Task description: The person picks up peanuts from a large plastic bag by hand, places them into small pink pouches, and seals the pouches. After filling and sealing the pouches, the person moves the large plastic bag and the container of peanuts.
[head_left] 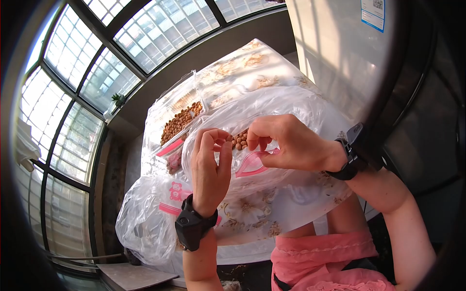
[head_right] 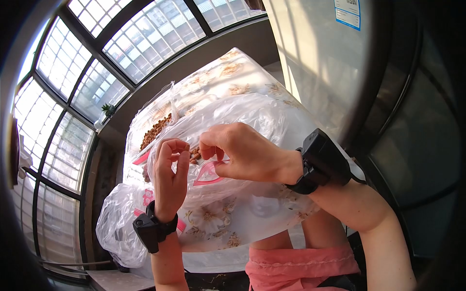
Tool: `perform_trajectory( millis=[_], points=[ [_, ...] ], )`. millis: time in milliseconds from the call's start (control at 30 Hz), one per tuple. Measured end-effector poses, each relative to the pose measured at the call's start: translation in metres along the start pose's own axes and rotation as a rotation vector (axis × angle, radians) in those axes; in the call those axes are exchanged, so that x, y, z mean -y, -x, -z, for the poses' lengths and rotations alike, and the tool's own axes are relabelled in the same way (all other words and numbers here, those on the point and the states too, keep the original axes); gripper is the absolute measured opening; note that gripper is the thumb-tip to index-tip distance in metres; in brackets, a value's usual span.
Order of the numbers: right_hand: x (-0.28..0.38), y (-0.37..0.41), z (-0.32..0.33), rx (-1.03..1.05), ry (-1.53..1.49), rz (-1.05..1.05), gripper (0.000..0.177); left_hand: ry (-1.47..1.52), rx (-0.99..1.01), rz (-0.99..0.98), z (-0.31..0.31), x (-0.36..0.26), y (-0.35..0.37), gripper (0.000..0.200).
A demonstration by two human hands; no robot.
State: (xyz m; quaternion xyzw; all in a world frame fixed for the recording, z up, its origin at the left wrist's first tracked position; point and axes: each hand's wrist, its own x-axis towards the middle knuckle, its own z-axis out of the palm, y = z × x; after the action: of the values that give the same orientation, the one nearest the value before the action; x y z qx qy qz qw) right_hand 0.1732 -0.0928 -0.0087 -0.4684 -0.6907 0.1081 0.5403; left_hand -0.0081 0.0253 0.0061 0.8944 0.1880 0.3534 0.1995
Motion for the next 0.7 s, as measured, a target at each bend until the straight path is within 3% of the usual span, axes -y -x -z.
perform_trajectory(
  millis=[100,200,567,700],
  points=[
    [-0.001,0.001,0.002,-0.084,0.107,0.013,0.015,0.186,0.007,-0.218,0.004,-0.008,-0.001,0.017],
    [-0.001,0.001,0.004,-0.116,0.109,-0.014,0.011,0.093,0.053,-0.307,0.007,-0.019,-0.001,0.020],
    [-0.002,0.001,0.000,-0.183,0.139,0.009,0.010,-0.006,0.000,-0.333,0.004,-0.016,-0.002,0.024],
    [-0.001,0.000,0.000,-0.207,0.160,0.014,0.010,0.046,-0.020,-0.282,0.005,-0.014,-0.002,0.014]
  ],
)
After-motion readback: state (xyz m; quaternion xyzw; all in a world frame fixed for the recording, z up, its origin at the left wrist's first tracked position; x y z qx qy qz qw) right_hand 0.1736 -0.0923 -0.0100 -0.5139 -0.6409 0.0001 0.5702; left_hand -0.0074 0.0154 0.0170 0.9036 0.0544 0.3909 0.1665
